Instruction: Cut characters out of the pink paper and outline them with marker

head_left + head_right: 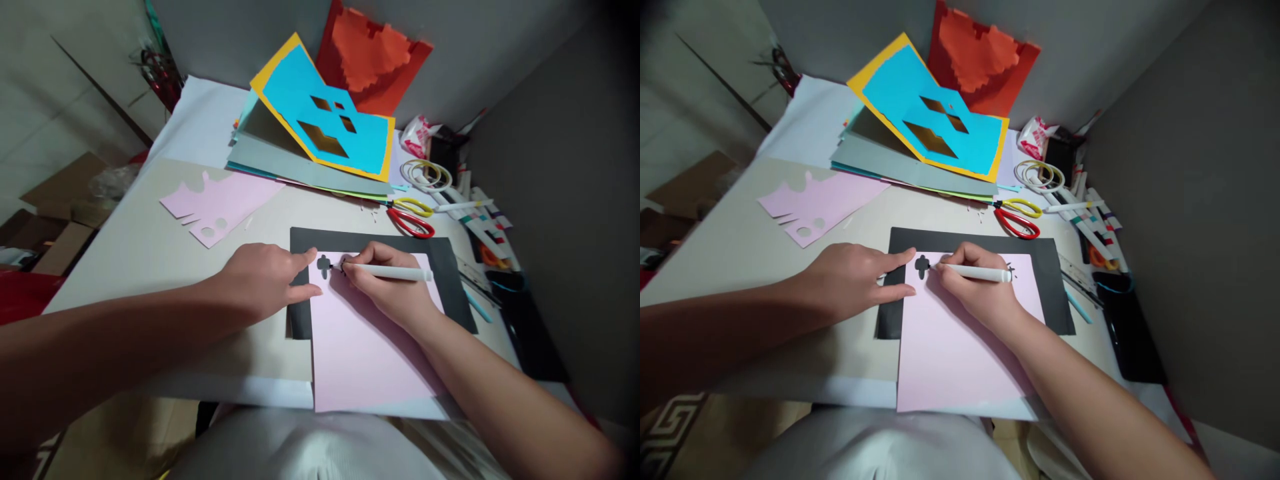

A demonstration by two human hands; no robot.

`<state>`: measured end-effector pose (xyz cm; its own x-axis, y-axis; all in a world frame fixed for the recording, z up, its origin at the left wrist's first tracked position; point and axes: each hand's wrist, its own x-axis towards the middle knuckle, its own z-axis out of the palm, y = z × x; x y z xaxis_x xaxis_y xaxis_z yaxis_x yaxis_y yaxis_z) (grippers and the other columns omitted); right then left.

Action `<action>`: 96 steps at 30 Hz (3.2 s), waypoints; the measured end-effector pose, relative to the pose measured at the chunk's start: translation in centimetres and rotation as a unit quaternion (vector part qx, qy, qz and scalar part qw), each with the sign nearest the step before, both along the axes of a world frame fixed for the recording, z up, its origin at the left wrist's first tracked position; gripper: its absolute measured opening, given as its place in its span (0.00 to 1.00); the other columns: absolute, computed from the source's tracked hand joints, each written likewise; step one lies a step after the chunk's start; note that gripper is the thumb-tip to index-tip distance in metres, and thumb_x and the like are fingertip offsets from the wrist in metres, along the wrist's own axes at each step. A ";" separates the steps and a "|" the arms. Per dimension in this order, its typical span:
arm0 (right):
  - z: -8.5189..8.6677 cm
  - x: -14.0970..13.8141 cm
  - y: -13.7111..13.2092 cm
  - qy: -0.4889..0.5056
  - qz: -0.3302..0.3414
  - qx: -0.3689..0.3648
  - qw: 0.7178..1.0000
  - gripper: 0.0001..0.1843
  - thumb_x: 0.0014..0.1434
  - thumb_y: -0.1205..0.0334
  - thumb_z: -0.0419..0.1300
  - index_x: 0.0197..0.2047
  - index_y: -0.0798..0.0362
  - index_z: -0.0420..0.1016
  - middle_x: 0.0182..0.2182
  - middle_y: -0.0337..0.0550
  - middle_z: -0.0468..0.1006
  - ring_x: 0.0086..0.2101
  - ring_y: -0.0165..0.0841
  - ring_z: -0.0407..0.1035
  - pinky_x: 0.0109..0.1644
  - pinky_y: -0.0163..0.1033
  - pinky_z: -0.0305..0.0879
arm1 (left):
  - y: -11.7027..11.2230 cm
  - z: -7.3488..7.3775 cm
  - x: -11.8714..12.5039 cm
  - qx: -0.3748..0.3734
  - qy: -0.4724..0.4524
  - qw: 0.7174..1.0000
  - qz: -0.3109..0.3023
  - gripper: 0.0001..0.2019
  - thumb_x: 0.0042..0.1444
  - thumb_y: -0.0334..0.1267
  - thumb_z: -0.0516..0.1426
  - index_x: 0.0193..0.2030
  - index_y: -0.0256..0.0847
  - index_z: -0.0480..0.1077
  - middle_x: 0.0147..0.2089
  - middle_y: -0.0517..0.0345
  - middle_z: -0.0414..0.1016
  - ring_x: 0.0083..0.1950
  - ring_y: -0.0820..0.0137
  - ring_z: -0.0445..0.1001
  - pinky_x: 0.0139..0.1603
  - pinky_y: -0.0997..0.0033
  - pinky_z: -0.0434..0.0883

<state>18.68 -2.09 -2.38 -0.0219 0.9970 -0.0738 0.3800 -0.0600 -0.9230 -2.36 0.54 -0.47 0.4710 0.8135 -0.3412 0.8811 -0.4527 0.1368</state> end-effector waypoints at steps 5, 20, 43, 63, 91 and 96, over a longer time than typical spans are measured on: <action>0.2 -0.1 0.0 -0.006 -0.002 -0.006 1.000 0.09 0.52 0.64 0.66 0.24 0.52 0.71 0.26 0.38 0.79 0.29 0.31 0.71 0.32 0.35 0.62 | 0.0 -0.1 0.0 0.004 -0.005 1.000 -0.004 0.33 0.61 0.65 0.51 0.70 0.55 0.61 0.45 0.54 0.82 0.45 0.57 0.78 0.33 0.66 0.60; 0.5 -0.1 0.0 -0.025 0.008 -0.008 1.000 0.09 0.53 0.64 0.66 0.24 0.52 0.70 0.23 0.36 0.74 0.25 0.28 0.65 0.28 0.34 0.57 | -0.1 -0.9 -0.3 0.032 -0.023 0.999 -0.014 0.33 0.61 0.65 0.50 0.69 0.55 0.61 0.42 0.54 0.81 0.43 0.57 0.78 0.32 0.66 0.58; 0.3 -0.1 -0.1 -0.015 0.001 -0.004 1.000 0.09 0.54 0.65 0.65 0.24 0.52 0.70 0.24 0.36 0.76 0.26 0.28 0.67 0.30 0.35 0.59 | -0.1 -1.2 -0.4 0.039 -0.033 0.999 -0.015 0.33 0.61 0.65 0.51 0.68 0.55 0.63 0.41 0.55 0.82 0.42 0.56 0.79 0.31 0.66 0.56; 0.3 0.0 -0.2 -0.003 -0.007 0.010 1.000 0.09 0.54 0.64 0.67 0.25 0.52 0.72 0.24 0.36 0.77 0.26 0.28 0.68 0.31 0.35 0.61 | 0.0 -0.8 -0.1 0.009 -0.007 1.000 0.000 0.33 0.60 0.66 0.50 0.69 0.57 0.61 0.45 0.56 0.82 0.45 0.57 0.79 0.32 0.67 0.57; 0.0 1.6 0.3 -0.004 -0.066 0.042 0.997 0.12 0.51 0.64 0.70 0.23 0.52 0.70 0.22 0.37 0.78 0.24 0.28 0.67 0.27 0.33 0.62 | 0.2 -1.6 -0.3 0.014 -0.021 0.999 0.025 0.33 0.59 0.65 0.52 0.69 0.59 0.62 0.44 0.59 0.82 0.45 0.59 0.77 0.34 0.68 0.57; -0.1 1.4 0.2 0.009 -0.062 0.034 0.997 0.12 0.51 0.64 0.69 0.23 0.52 0.70 0.23 0.38 0.80 0.25 0.28 0.70 0.28 0.32 0.63 | 0.1 -1.8 -0.5 0.029 -0.033 0.999 0.023 0.32 0.59 0.63 0.54 0.69 0.58 0.62 0.40 0.59 0.81 0.41 0.61 0.77 0.33 0.68 0.56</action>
